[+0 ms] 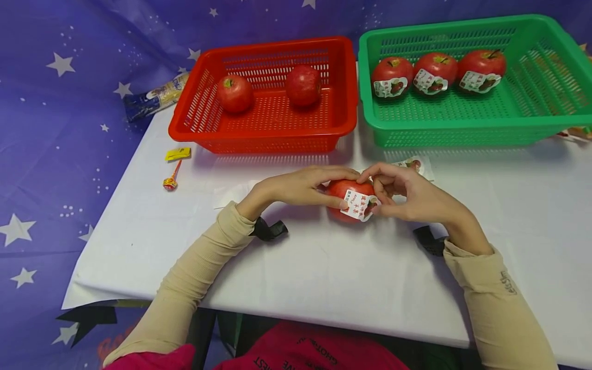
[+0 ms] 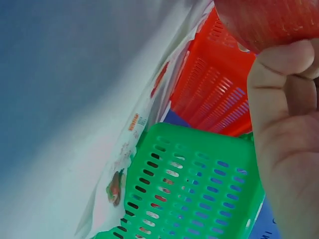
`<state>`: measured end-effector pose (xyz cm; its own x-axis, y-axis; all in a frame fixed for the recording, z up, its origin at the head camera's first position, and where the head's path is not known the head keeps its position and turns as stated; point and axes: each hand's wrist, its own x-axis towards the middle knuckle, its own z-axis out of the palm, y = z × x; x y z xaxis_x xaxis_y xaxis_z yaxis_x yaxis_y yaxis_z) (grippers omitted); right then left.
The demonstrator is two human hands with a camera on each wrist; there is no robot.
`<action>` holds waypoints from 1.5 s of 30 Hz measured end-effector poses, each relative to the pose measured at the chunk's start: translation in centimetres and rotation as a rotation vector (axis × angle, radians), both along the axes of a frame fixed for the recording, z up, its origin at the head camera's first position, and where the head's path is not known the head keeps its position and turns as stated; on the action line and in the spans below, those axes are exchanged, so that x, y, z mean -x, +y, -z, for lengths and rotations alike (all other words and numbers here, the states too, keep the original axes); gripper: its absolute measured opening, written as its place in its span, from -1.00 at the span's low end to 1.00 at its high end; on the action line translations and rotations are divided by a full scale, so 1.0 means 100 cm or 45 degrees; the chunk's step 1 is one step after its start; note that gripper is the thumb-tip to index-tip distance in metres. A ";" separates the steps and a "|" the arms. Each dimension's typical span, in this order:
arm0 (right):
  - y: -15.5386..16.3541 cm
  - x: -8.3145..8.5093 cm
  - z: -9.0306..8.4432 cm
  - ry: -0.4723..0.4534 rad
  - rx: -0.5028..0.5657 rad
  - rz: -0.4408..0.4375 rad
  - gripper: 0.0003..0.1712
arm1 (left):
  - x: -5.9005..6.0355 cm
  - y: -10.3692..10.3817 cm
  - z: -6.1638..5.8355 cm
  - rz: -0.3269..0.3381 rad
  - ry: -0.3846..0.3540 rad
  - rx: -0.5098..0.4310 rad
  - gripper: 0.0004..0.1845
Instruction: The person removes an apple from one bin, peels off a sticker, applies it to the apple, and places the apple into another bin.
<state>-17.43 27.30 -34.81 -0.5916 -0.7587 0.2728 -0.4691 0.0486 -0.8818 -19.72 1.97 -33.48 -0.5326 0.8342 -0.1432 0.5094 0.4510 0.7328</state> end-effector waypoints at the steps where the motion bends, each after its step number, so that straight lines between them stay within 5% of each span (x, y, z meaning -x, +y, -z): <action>1: -0.001 -0.001 -0.001 0.023 -0.015 0.014 -0.40 | 0.000 0.000 0.000 0.000 -0.004 0.006 -0.40; 10: -0.010 -0.008 -0.008 0.101 -0.260 0.363 -0.36 | 0.001 0.003 -0.004 0.006 0.000 0.006 -0.39; 16: -0.001 -0.003 -0.007 0.128 -0.347 0.370 -0.29 | 0.002 0.003 -0.004 -0.004 -0.033 -0.017 -0.38; 23: 0.006 -0.001 -0.005 -0.010 -0.365 0.241 -0.20 | 0.001 0.003 -0.006 0.034 -0.024 -0.041 -0.35; 33: 0.012 0.006 0.004 0.163 -0.489 0.276 -0.39 | -0.001 -0.003 -0.009 0.152 -0.066 -0.045 -0.25; 37: 0.004 0.000 0.000 0.066 -0.543 0.254 -0.10 | -0.004 -0.001 -0.012 0.155 0.001 0.039 -0.17; 41: -0.018 -0.009 -0.002 0.058 -0.603 0.230 0.16 | -0.009 0.007 -0.026 0.150 0.165 0.190 -0.19; 45: -0.030 -0.015 -0.004 0.173 -0.692 0.235 0.20 | 0.000 0.013 -0.058 0.110 0.196 0.209 -0.33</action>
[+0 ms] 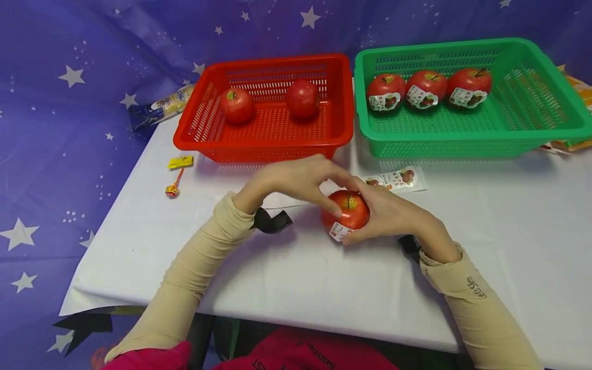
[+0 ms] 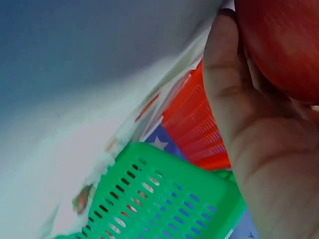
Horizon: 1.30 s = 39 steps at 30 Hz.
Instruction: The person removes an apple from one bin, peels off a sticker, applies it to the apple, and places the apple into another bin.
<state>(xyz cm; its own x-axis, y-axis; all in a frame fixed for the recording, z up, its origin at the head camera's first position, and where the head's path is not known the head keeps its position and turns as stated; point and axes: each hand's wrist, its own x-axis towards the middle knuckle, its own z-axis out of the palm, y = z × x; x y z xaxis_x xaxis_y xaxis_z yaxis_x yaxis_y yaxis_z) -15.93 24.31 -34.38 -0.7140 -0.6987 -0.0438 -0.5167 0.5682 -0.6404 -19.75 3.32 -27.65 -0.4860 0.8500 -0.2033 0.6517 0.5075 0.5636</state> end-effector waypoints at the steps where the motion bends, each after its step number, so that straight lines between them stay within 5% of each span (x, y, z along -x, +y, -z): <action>1: 0.000 -0.001 -0.002 0.024 -0.027 -0.016 0.18 | 0.006 0.002 -0.009 -0.042 0.005 -0.031 -0.35; 5: 0.004 -0.006 -0.020 0.092 -0.096 -0.093 0.06 | 0.040 0.020 -0.029 -0.334 0.101 -0.065 -0.20; 9: 0.018 0.000 -0.059 0.166 -0.040 -0.051 0.06 | 0.074 0.045 -0.022 -0.527 0.195 0.153 0.14; 12: 0.033 0.021 -0.091 0.206 0.058 0.115 0.13 | 0.088 0.055 -0.016 -0.553 0.158 0.274 0.21; 17: 0.056 0.082 -0.119 0.215 0.208 0.461 0.11 | 0.092 0.065 -0.024 -0.590 0.072 0.456 0.30; 21: 0.065 0.128 -0.119 0.270 -0.026 0.605 0.09 | 0.090 0.069 -0.028 -0.599 0.035 0.534 0.31; 26: 0.061 0.163 -0.101 0.290 -0.566 0.363 0.13 | 0.088 0.069 -0.026 -0.580 0.050 0.546 0.30; 30: 0.048 0.174 -0.086 0.190 -0.816 0.163 0.05 | 0.087 0.068 -0.026 -0.580 0.064 0.542 0.29; 34: 0.040 0.175 -0.075 0.051 -0.803 0.065 -0.08 | 0.086 0.067 -0.027 -0.568 0.059 0.545 0.26; 39: 0.045 0.175 -0.079 -0.281 -0.694 0.058 -0.13 | 0.086 0.068 -0.033 -0.547 0.102 0.583 0.20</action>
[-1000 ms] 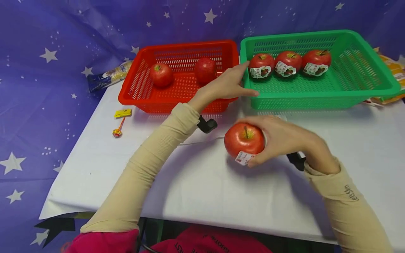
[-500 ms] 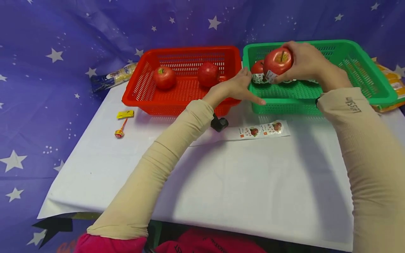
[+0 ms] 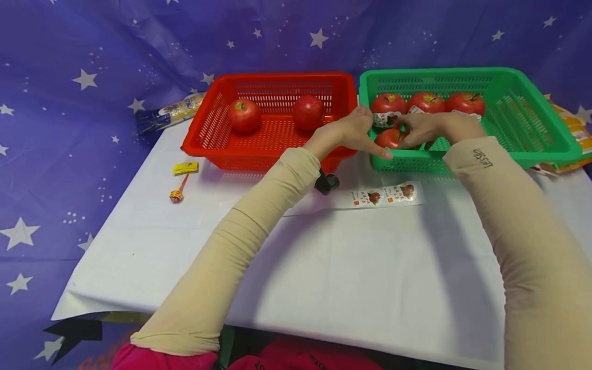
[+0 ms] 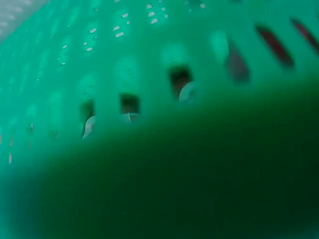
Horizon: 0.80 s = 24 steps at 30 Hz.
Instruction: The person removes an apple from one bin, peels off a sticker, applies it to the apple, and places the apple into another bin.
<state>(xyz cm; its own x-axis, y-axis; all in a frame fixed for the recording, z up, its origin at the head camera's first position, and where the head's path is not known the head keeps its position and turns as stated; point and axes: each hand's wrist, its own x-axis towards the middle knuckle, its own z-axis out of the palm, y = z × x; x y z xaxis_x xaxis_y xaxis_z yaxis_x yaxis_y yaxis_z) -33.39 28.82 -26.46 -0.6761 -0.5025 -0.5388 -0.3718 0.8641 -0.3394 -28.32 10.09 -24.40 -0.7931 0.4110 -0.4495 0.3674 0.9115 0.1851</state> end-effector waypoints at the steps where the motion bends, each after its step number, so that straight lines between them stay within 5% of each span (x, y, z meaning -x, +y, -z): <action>1: 0.002 0.000 -0.001 -0.050 0.007 0.027 -0.14 | 0.000 0.002 0.000 0.010 0.010 0.011 0.18; 8: -0.004 0.003 -0.010 -0.093 -0.076 0.008 -0.28 | 0.002 0.007 -0.004 0.026 0.047 0.012 0.03; 18: -0.013 0.002 -0.012 0.372 -0.129 -0.085 -0.20 | 0.001 0.006 -0.003 0.057 0.078 0.027 -0.11; 24: -0.013 -0.003 -0.007 0.451 -0.127 -0.037 -0.20 | -0.006 0.003 0.009 -0.030 0.146 -0.148 -0.28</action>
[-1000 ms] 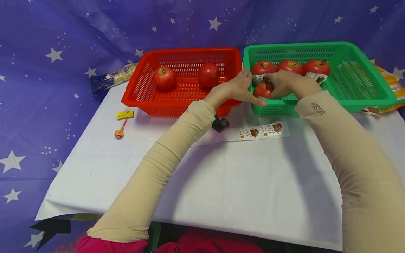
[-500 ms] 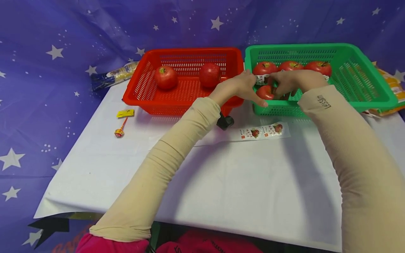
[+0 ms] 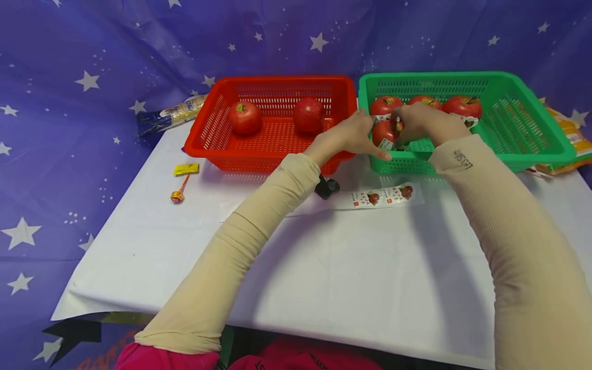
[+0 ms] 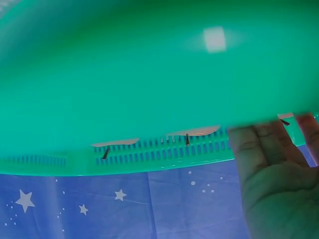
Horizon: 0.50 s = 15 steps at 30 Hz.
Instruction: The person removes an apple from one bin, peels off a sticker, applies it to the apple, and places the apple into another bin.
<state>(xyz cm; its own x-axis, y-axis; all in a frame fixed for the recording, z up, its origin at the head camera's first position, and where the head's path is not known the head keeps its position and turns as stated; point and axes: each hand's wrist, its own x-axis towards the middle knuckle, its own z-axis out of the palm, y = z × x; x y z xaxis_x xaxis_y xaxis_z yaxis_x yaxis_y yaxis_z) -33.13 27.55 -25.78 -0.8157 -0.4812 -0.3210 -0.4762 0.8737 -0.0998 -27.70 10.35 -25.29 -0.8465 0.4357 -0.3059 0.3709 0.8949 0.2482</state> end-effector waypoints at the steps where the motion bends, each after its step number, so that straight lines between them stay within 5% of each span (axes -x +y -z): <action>1: 0.000 -0.001 0.000 0.001 -0.003 0.004 -0.21 | -0.003 0.000 0.003 -0.021 0.028 -0.043 -0.33; 5: -0.002 -0.006 0.000 0.000 -0.038 0.025 -0.25 | -0.016 -0.001 0.015 -0.097 0.155 -0.147 -0.43; 9: -0.006 -0.009 0.001 -0.020 -0.053 0.053 -0.26 | -0.029 -0.005 0.023 -0.065 0.265 -0.126 -0.46; 12: -0.005 -0.010 0.002 -0.037 -0.043 0.061 -0.21 | -0.041 -0.014 0.024 0.016 0.251 -0.110 -0.29; 15: -0.003 -0.010 0.001 -0.042 -0.043 0.044 -0.16 | -0.053 -0.033 0.018 0.149 0.141 -0.128 -0.12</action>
